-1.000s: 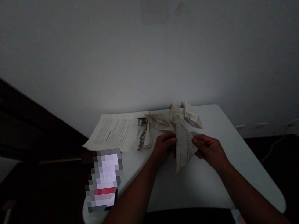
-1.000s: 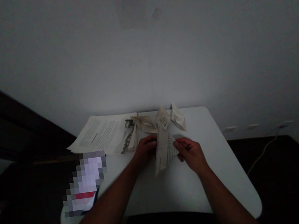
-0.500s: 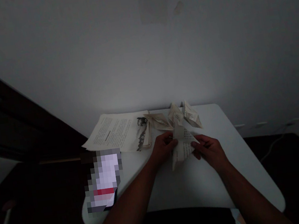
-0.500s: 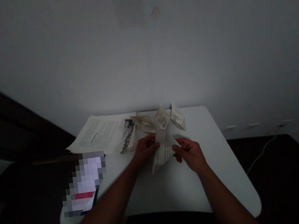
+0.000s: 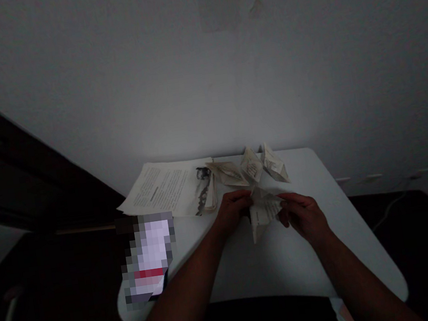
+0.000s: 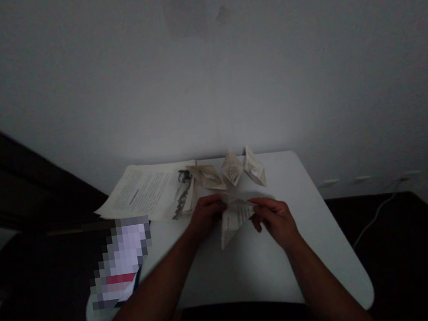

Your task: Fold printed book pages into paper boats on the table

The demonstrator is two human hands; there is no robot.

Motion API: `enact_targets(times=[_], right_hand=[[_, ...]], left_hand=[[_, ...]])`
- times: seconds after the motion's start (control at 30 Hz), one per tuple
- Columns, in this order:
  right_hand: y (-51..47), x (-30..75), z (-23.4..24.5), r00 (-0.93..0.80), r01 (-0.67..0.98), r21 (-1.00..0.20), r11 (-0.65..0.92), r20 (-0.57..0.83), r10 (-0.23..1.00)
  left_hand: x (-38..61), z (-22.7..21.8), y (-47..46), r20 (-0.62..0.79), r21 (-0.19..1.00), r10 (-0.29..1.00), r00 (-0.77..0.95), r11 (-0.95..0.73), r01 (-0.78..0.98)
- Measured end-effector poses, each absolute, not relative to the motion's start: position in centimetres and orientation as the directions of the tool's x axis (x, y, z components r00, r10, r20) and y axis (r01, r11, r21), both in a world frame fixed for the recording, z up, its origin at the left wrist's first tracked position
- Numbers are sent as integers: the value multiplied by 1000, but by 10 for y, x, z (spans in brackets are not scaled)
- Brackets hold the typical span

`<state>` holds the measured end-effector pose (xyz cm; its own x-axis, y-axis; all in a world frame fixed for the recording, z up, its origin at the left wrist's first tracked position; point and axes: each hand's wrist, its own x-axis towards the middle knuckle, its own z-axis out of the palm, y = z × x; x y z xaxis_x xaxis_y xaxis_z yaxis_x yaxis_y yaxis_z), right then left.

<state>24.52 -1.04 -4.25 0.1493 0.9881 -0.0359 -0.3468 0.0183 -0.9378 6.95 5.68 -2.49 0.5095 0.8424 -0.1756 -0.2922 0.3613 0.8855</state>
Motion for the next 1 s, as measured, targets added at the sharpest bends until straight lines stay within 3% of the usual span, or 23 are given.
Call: enact_targets(times=[0.13,0.63,1.0], right_hand=[[-11,243,-36,147,-364,-931,13,-44,988],[-13,248,-41,112,-355,-934,-37,-81,990],[-10,243,-38,68,-338,-941,-24,-50,996]], left_hand=[[68,-28,58,-200,864,826,528,402,-303],[65,-29,57,-96,919,788,608,305,-250],[68,-31,57,-103,909,855,508,288,-302]])
